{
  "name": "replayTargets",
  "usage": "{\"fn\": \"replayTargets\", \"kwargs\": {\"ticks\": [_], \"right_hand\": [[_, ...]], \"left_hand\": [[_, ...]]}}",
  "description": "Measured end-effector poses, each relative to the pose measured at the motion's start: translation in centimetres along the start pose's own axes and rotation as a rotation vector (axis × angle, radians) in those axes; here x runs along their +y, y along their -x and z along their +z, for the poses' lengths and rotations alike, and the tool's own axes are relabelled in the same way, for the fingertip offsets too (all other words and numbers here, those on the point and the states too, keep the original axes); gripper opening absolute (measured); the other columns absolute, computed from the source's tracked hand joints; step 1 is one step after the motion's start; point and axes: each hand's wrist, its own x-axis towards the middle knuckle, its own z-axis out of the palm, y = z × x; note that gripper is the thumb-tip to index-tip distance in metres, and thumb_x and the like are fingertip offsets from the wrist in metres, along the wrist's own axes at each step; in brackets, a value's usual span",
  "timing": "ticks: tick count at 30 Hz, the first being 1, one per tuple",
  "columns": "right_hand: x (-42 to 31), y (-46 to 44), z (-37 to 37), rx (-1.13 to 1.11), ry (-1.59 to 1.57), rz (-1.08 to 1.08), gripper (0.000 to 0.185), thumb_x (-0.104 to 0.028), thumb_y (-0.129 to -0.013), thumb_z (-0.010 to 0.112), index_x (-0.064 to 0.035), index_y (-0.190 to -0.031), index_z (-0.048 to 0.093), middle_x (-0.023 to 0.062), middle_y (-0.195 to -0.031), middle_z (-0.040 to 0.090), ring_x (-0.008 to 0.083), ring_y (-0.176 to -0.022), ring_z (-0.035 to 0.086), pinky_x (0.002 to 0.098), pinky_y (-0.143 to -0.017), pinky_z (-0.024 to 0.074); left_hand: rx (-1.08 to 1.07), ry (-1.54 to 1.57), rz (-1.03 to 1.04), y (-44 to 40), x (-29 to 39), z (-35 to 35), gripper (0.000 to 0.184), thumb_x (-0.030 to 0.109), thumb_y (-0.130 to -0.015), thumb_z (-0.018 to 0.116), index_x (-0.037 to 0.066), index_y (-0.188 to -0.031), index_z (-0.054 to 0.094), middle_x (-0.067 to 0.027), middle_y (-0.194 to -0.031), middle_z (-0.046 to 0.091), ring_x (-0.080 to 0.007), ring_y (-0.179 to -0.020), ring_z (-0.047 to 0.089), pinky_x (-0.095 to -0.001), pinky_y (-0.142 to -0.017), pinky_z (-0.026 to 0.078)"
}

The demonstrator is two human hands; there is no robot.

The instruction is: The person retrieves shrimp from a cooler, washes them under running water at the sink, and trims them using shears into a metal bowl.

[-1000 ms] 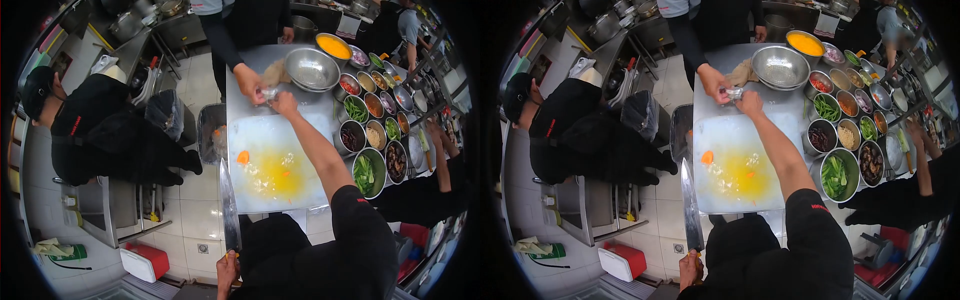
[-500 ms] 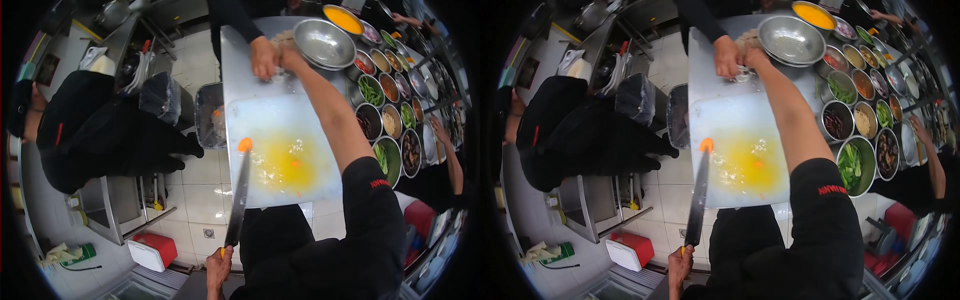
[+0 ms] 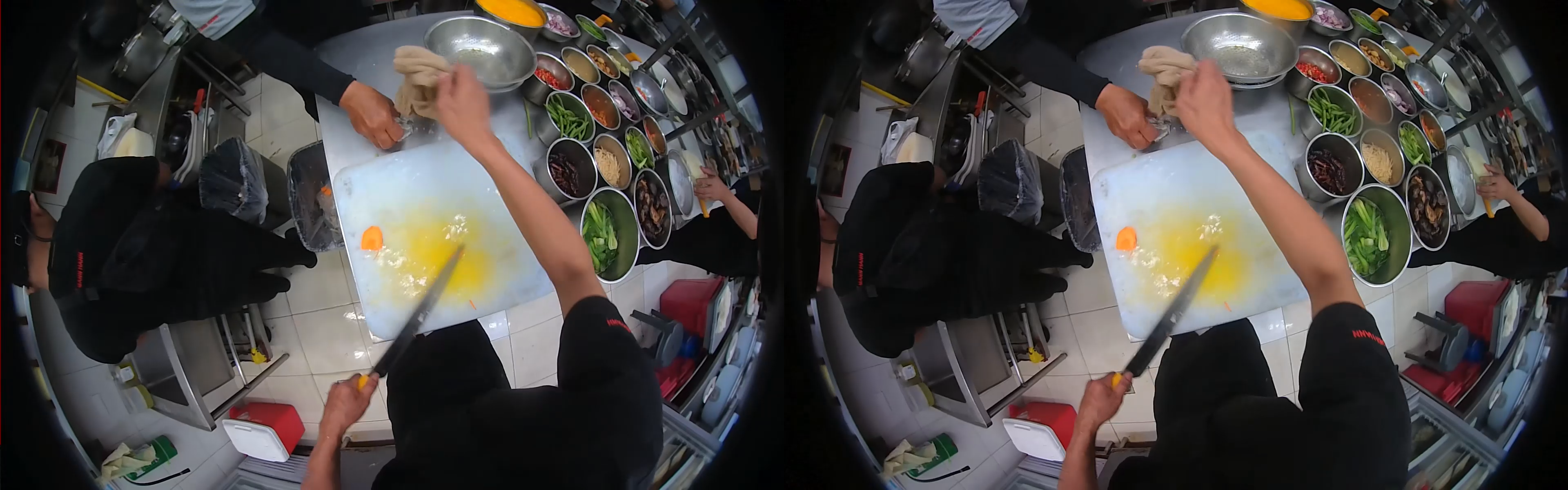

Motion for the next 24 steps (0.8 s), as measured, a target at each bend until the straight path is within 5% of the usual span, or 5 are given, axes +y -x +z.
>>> {"fn": "replayTargets", "kwargs": {"ticks": [4, 9, 11, 14, 24], "right_hand": [[-3.4, 6.0, -9.4, 0.043, -0.178, 0.106, 0.017, -0.015, -0.089, 0.050, 0.0011, -0.091, 0.049, 0.0163, -0.079, 0.052, 0.0316, -0.068, 0.051, 0.0386, -0.065, 0.0424], [-1.6, 14.8, -16.0, -0.244, 0.119, 0.175, 0.025, -0.019, -0.084, 0.057, -0.0006, -0.101, 0.051, 0.0187, -0.102, 0.053, 0.0309, -0.093, 0.052, 0.0391, -0.083, 0.0417], [1.1, 18.0, -14.9, -0.362, 0.370, 0.138, 0.044, -0.026, -0.076, 0.065, -0.0035, -0.112, 0.051, 0.0248, -0.126, 0.042, 0.0381, -0.115, 0.041, 0.0462, -0.099, 0.0326], [2.8, 19.8, -10.9, -0.231, 0.326, 0.048, 0.053, -0.023, -0.066, 0.070, -0.0036, -0.112, 0.054, 0.0292, -0.132, 0.034, 0.0431, -0.120, 0.035, 0.0506, -0.106, 0.0220], [-5.3, 27.2, 3.5, -0.073, 0.155, 0.046, 0.040, 0.004, -0.063, 0.058, -0.0018, -0.102, 0.059, 0.0186, -0.112, 0.054, 0.0363, -0.106, 0.048, 0.0446, -0.093, 0.0361]], "left_hand": [[0.145, 0.101, -0.045, -3.4, -1.0, -5.1, 0.051, 0.044, -0.091, 0.050, -0.004, -0.080, 0.061, -0.0260, -0.067, 0.059, -0.0446, -0.070, 0.059, -0.0463, -0.065, 0.047], [0.305, -0.033, 0.038, -6.1, -2.0, -9.2, 0.051, 0.044, -0.092, 0.050, -0.005, -0.082, 0.062, -0.0211, -0.060, 0.056, -0.0332, -0.058, 0.058, -0.0415, -0.060, 0.045], [0.335, -0.039, -0.022, -6.2, -0.5, -10.7, 0.053, 0.044, -0.092, 0.047, -0.007, -0.081, 0.060, -0.0286, -0.068, 0.058, -0.0460, -0.070, 0.058, -0.0468, -0.065, 0.045], [0.408, -0.006, -0.045, -6.1, 0.2, -11.6, 0.054, 0.044, -0.092, 0.047, -0.007, -0.081, 0.060, -0.0282, -0.067, 0.057, -0.0455, -0.068, 0.058, -0.0465, -0.063, 0.045], [0.329, 0.243, -0.039, -5.1, -2.0, -11.2, 0.054, 0.043, -0.094, 0.047, -0.005, -0.072, 0.054, -0.0165, -0.053, 0.048, -0.0288, -0.050, 0.051, -0.0386, -0.052, 0.041]]}}
